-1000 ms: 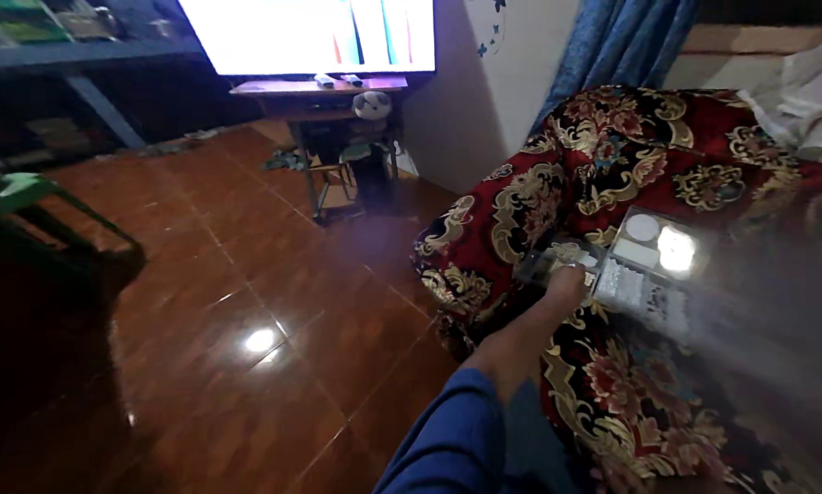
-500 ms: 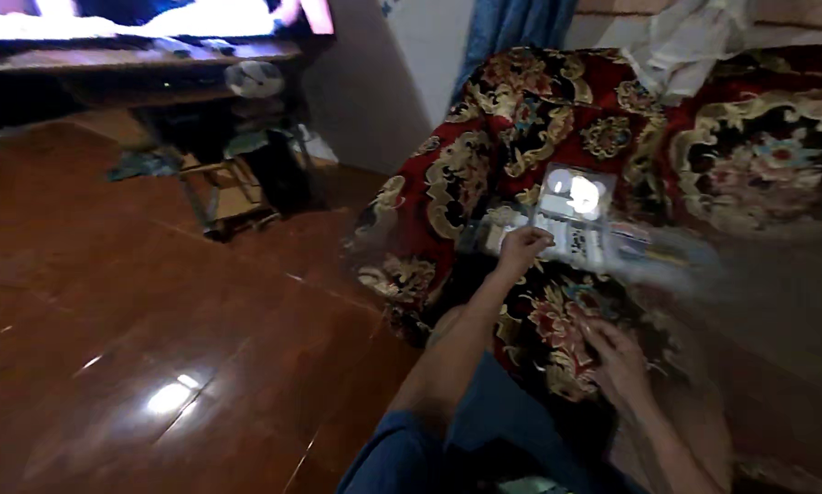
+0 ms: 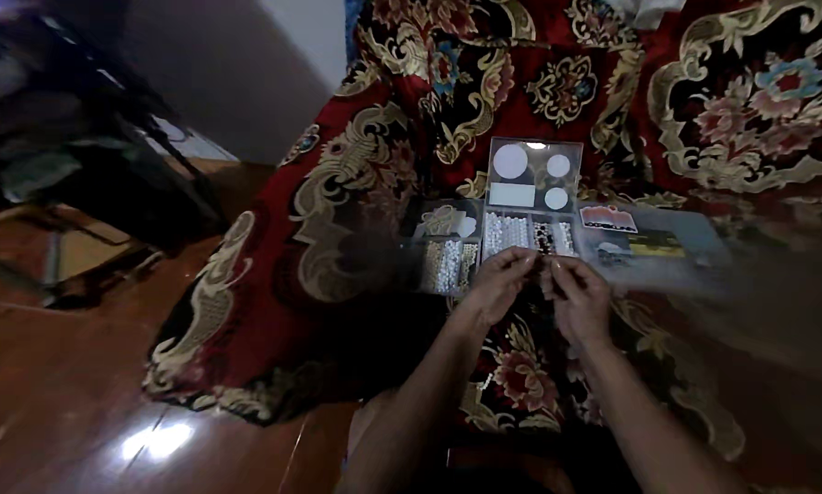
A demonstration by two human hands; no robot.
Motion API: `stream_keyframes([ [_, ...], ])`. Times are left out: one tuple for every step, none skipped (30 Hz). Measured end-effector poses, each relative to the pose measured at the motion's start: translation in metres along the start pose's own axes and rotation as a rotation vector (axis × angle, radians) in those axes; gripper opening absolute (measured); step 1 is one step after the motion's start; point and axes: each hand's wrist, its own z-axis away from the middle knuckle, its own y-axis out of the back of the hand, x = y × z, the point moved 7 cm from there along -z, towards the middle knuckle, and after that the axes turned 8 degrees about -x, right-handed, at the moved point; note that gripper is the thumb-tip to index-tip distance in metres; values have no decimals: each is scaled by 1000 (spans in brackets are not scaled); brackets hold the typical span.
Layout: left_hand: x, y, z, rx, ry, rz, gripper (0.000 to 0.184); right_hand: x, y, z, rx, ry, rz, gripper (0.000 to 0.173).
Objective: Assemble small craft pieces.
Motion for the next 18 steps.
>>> stream_keyframes([
  [-8, 4, 1, 25, 31, 28, 17, 11, 1, 3, 1, -23, -16, 17],
  [-12, 6, 1, 49, 63, 50, 18, 18, 3, 5, 2, -46, -27, 17],
  [-16, 8, -1, 63, 92, 66, 18, 22, 4, 6, 9, -63, -40, 16],
  [-19, 9, -4, 63, 115, 70, 18, 24, 6, 7, 18, -77, -54, 15],
  [-22, 9, -6, 52, 132, 74, 19, 26, 8, 8, 25, -88, -64, 15],
  [-26, 9, -8, 45, 146, 82, 19, 26, 10, 9, 34, -100, -74, 15],
  [-30, 8, -10, 34, 155, 89, 19, 27, 13, 10, 42, -117, -79, 15],
  [-32, 7, -11, 26, 163, 89, 19, 28, 15, 11, 46, -130, -74, 15],
  [-34, 7, -11, 21, 169, 91, 19, 29, 15, 12, 46, -141, -72, 16],
  [-35, 7, -11, 15, 173, 98, 19, 30, 16, 13, 44, -151, -72, 16],
  [-36, 7, -11, 12, 175, 106, 19, 31, 15, 14, 38, -157, -68, 16],
  [-37, 7, -11, 7, 173, 108, 19, 31, 14, 14, 27, -154, -61, 16],
  [-37, 7, -10, -4, 168, 108, 19, 31, 12, 16, 12, -142, -53, 16],
  [-37, 7, -8, -16, 162, 107, 19, 29, 9, 17, -5, -122, -39, 16],
  [-37, 6, -7, -26, 155, 108, 20, 27, 7, 19, -17, -96, -19, 16],
  [-36, 5, -6, -39, 146, 108, 21, 23, 5, 20, -24, -72, 5, 15],
  [-34, 4, -4, -50, 142, 113, 22, 19, 3, 22, -26, -48, 26, 15],
  [-33, 2, -2, -59, 141, 120, 22, 15, 1, 24, -25, -26, 45, 14],
])
